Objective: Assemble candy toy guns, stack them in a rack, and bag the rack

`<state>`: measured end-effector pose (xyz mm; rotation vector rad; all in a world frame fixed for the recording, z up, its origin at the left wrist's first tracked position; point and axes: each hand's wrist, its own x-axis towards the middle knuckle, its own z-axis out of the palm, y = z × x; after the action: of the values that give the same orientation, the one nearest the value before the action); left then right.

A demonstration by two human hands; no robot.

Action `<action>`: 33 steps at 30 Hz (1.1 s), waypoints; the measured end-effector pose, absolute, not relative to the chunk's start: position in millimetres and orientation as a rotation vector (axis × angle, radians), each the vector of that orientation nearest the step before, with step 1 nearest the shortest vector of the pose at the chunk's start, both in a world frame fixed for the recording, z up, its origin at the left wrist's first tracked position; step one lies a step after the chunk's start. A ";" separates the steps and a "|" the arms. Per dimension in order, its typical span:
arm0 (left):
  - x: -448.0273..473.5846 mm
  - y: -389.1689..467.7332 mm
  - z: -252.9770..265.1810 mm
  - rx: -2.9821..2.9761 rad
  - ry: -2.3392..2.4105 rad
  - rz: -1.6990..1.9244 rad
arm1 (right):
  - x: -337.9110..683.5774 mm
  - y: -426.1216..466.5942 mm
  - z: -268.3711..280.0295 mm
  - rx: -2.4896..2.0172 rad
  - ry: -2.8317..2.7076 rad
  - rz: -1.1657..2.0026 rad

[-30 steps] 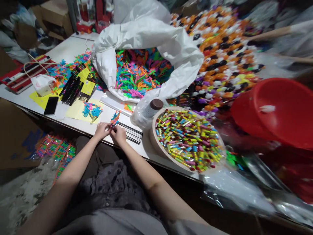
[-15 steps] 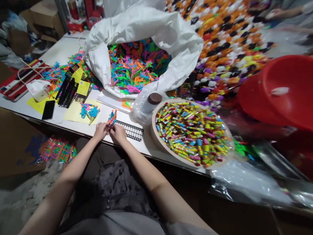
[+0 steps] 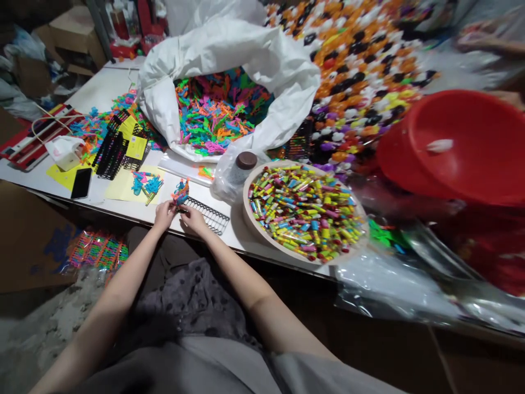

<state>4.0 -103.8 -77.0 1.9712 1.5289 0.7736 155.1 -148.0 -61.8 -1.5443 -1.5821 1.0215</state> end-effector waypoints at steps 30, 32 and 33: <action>-13.2 -92.8 -61.3 2.041 1.530 0.668 | 198.7 -91.1 -76.8 -1.550 -1.937 0.786; -12.5 -92.1 -61.1 2.033 1.547 0.645 | 198.4 -91.8 -77.8 -1.581 -1.932 0.780; -12.1 -91.8 -60.8 2.030 1.555 0.635 | 198.2 -92.1 -78.4 -1.595 -1.929 0.767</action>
<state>-12.1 -91.8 -60.8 2.0301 1.5551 0.6345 198.2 -92.1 -78.4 -1.5946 -1.9292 0.7666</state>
